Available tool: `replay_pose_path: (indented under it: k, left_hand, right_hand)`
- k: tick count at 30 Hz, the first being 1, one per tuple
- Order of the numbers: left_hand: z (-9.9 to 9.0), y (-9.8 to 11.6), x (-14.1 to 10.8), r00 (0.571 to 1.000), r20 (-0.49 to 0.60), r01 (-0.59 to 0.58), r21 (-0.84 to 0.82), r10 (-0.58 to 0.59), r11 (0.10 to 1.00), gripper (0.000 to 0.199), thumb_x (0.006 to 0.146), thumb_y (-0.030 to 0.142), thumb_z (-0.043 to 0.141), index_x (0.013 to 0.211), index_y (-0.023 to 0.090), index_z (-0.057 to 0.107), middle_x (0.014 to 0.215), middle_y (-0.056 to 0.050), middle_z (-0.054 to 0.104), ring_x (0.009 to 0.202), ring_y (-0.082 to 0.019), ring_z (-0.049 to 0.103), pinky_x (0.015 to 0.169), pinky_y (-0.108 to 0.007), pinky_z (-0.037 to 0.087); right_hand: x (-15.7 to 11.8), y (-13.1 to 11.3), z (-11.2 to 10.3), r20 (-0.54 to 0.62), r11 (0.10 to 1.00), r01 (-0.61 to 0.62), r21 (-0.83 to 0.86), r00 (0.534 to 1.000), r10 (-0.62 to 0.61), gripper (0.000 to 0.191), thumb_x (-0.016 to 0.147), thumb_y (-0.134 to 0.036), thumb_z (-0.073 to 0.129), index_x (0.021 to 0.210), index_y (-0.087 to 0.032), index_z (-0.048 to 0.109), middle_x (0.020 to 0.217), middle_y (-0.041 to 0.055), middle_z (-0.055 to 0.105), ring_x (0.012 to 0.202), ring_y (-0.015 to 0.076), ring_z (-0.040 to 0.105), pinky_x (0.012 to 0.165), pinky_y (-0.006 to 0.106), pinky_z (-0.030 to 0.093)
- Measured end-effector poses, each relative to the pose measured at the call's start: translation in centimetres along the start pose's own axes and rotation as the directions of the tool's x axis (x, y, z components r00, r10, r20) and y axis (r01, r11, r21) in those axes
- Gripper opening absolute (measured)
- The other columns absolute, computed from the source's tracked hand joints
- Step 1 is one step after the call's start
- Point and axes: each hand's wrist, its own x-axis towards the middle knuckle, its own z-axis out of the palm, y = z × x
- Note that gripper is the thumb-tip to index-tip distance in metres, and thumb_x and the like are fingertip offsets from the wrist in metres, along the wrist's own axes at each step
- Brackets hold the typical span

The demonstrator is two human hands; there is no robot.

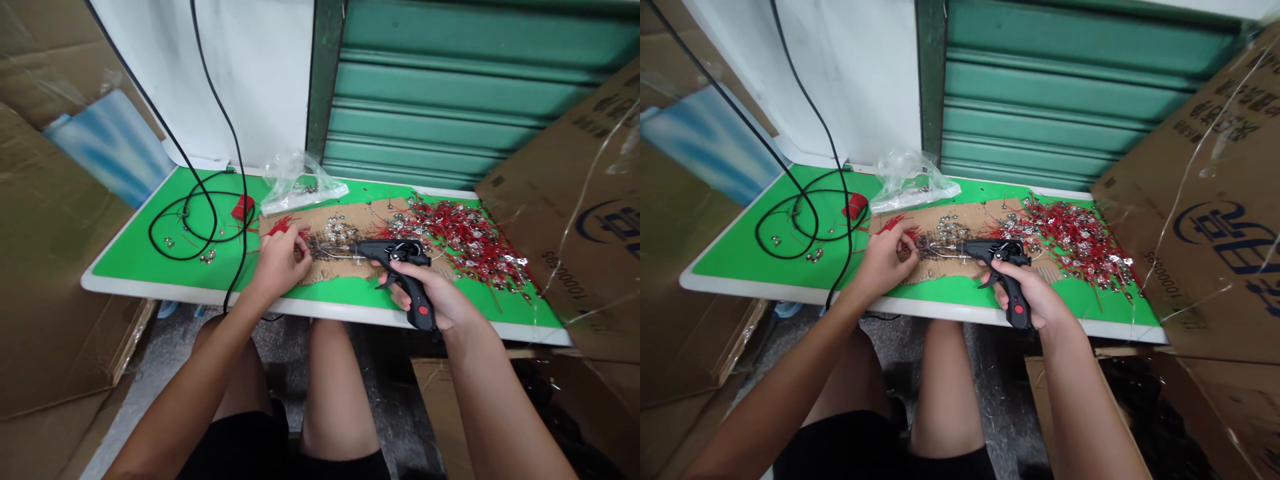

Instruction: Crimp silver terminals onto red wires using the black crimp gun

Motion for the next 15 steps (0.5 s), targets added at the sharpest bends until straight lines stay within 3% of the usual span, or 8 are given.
replay_pose_path:
  k: [7, 15]
  left_hand:
    - [0.0, 0.0, -0.1, 1.000, -0.002, -0.012, 0.004, 0.012, 1.000, 0.050, 0.086, 0.017, 0.063, 0.135, 0.021, 0.055, 0.098, -0.001, 0.076, 0.100, -0.026, 0.065, 0.090, -0.039, 0.038]
    - [0.0, 0.2, -0.1, 1.000, -0.003, 0.003, 0.000, -0.003, 1.000, 0.057, 0.086, 0.017, 0.063, 0.142, 0.023, 0.053, 0.097, 0.000, 0.076, 0.096, -0.024, 0.065, 0.088, -0.039, 0.039]
  right_hand:
    - [-0.1, 0.5, -0.7, 0.052, 0.985, 0.064, 0.159, 0.996, -0.073, 0.025, 0.081, -0.031, 0.077, 0.100, -0.016, 0.081, 0.083, 0.0050, 0.074, 0.040, 0.0050, 0.041, 0.034, 0.018, 0.035]
    - [0.2, 1.3, -1.9, 0.072, 0.886, 0.151, 0.438, 0.977, -0.202, 0.032, 0.075, -0.030, 0.084, 0.101, -0.011, 0.081, 0.078, 0.0056, 0.073, 0.038, 0.0027, 0.034, 0.033, 0.016, 0.039]
